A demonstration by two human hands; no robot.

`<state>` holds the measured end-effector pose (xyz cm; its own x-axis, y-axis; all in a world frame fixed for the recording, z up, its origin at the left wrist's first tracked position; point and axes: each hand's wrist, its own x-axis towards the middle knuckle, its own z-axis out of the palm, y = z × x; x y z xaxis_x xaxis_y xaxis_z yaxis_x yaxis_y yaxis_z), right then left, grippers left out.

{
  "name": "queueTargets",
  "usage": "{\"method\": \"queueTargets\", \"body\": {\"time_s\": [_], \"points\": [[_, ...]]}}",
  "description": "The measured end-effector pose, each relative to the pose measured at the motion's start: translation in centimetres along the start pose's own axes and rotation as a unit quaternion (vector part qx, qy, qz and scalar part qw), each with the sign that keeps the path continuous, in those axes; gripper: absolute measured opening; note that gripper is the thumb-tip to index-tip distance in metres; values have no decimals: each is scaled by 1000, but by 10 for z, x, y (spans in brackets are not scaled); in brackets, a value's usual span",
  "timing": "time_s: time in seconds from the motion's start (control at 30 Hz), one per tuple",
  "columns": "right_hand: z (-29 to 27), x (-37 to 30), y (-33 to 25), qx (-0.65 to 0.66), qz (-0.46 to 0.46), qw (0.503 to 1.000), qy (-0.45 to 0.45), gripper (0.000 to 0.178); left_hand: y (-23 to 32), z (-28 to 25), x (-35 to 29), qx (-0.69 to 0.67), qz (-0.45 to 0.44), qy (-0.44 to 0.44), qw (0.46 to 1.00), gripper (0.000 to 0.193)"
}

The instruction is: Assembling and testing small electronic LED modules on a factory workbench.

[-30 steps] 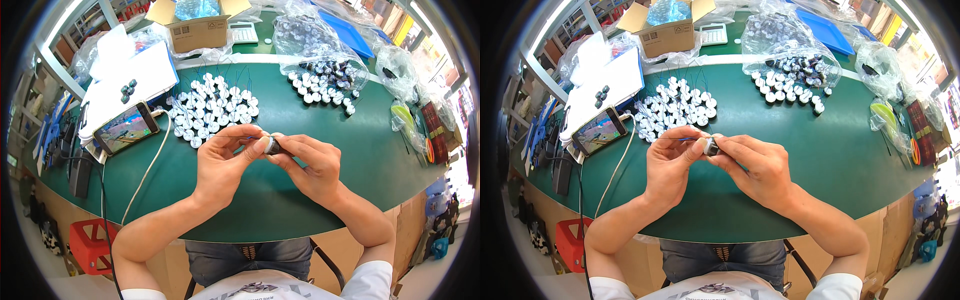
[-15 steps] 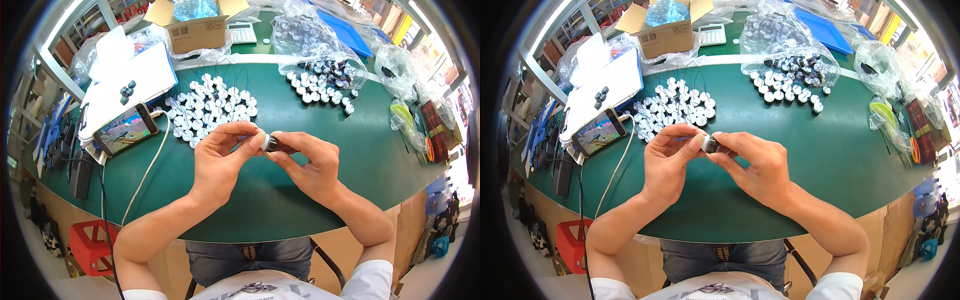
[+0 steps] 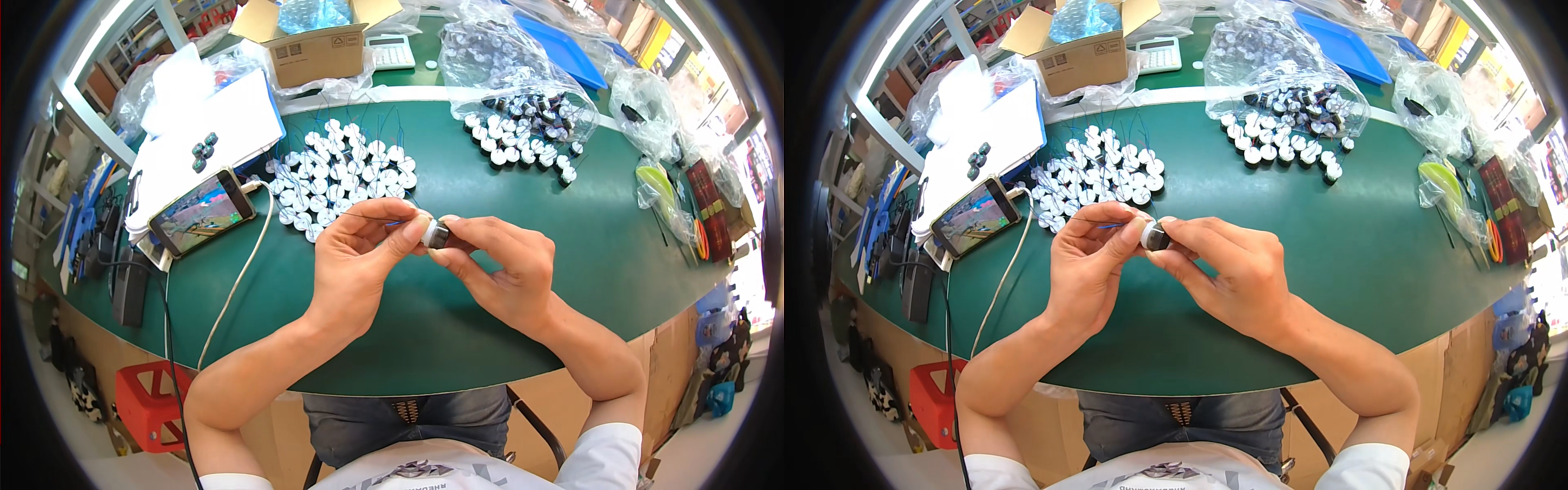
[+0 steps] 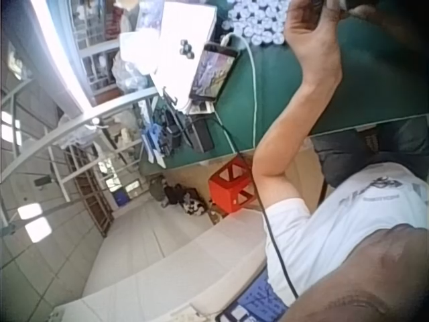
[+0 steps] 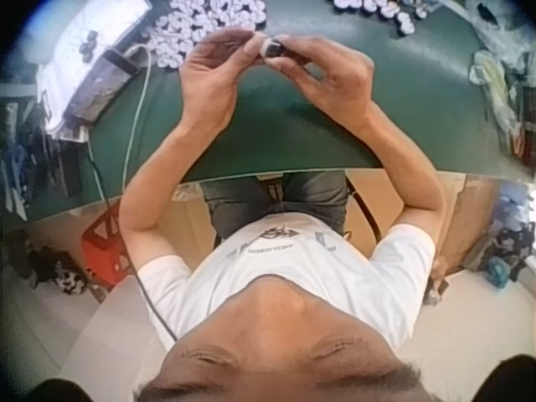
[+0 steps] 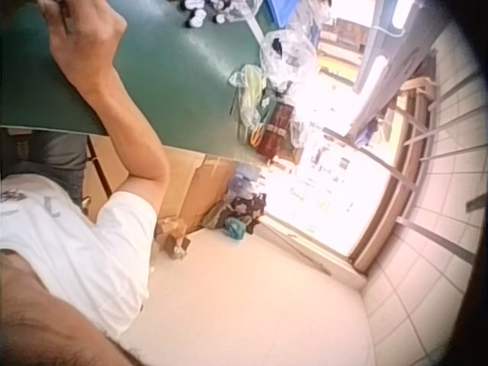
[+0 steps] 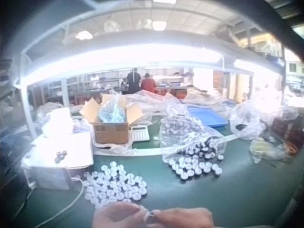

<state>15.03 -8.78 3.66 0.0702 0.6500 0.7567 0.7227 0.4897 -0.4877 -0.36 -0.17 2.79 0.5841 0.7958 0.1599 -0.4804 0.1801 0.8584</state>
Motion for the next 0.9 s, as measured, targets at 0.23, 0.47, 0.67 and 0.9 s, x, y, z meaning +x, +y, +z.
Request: {"method": "queueTargets", "body": {"time_s": [0.23, 0.47, 0.67, 0.9], "points": [[3, -1, 0, 52, 55, 997, 2, 26, -1, -3, 1, -22, -25, 4, 999, 16], [2, -1, -2, 42, 55, 998, 9, 26, -1, -4, 2, -41, -25, -15, 999, 17], [-2, -1, -2, 0, -3, 1000, 14, 27, 0, -2, 2, -61, -62, -28, 996, 18], [0, 0, 0, -5, -31, 999, 36, 26, -1, -3, 3, -70, -38, -50, 996, 18]]}}
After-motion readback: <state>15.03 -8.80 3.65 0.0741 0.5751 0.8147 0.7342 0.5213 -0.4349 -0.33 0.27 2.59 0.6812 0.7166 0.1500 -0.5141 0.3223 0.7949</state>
